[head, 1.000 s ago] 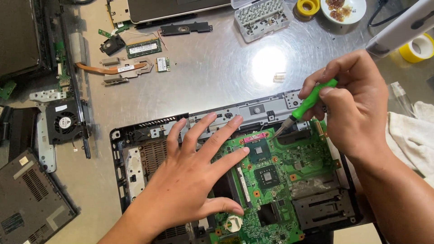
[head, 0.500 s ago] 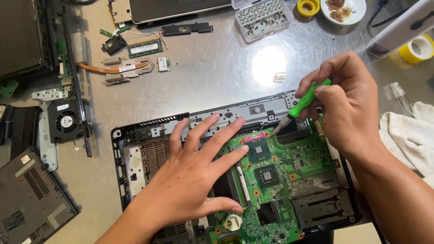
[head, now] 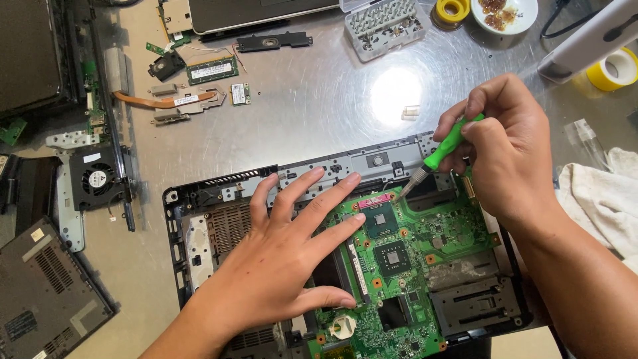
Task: Removing a motherboard from a laptop chassis using a prying tool and hands.
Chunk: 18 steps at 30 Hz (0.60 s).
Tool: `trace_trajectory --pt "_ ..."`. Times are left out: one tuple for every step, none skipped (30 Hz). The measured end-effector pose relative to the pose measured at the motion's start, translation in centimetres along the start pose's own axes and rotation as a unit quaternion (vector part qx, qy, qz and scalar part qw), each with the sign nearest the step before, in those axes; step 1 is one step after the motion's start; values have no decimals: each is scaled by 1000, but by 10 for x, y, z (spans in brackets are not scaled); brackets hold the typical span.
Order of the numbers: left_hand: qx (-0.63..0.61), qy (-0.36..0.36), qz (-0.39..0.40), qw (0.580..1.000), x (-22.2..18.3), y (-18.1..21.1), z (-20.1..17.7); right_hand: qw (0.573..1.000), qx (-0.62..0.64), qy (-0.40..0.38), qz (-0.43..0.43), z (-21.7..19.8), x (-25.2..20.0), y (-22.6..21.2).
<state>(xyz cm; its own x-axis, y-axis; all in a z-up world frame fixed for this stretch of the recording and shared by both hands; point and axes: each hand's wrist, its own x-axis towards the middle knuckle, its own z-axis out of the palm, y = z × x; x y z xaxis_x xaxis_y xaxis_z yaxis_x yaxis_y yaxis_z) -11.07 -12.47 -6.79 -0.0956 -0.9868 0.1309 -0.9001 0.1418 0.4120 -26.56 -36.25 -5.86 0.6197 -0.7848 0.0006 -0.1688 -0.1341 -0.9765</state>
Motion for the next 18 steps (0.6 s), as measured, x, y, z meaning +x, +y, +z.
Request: trace_trajectory --pt "1 0 0 1000 0 0 0 1000 0 0 0 0 0 0" --pt "2 1 0 1000 0 0 -1 1000 -1 -1 -1 0 0 0" --pt "2 1 0 1000 0 0 -1 1000 -1 0 -1 0 0 0" --pt "-1 -1 0 1000 0 0 -1 1000 -3 1 -4 0 0 0" --pt "-4 -2 -1 1000 0 0 -1 1000 -5 2 -7 -1 0 1" --pt "-4 -2 -1 1000 0 0 -1 1000 -5 3 -7 0 0 1" --pt "-2 -2 0 1000 0 -1 -1 1000 -3 3 -5 0 1 2" --pt "-1 -1 1 1000 0 -1 -1 1000 0 2 -4 0 1 2" --pt "-1 -1 1 1000 0 -1 -1 1000 0 3 -4 0 1 2" --pt "-2 0 2 1000 0 -1 -1 1000 -1 1 -5 0 0 2" --pt "-3 0 2 1000 0 -1 -1 1000 -2 -1 -5 0 0 2" --pt "-3 1 2 1000 0 -1 -1 1000 -1 -1 -5 0 0 2" --pt "0 2 3 1000 0 0 -1 1000 2 1 -3 0 0 1" --pt "4 3 4 1000 0 0 -1 1000 5 3 0 -1 0 1" --pt "4 3 3 1000 0 0 -2 1000 5 3 0 -1 0 1" --pt "0 5 1 1000 0 0 -2 1000 6 7 0 -1 0 0" --pt "-3 7 -2 1000 0 0 -2 1000 8 11 -1 -1 0 0" --pt "-3 7 -2 1000 0 0 -2 1000 8 11 -1 -1 0 0"
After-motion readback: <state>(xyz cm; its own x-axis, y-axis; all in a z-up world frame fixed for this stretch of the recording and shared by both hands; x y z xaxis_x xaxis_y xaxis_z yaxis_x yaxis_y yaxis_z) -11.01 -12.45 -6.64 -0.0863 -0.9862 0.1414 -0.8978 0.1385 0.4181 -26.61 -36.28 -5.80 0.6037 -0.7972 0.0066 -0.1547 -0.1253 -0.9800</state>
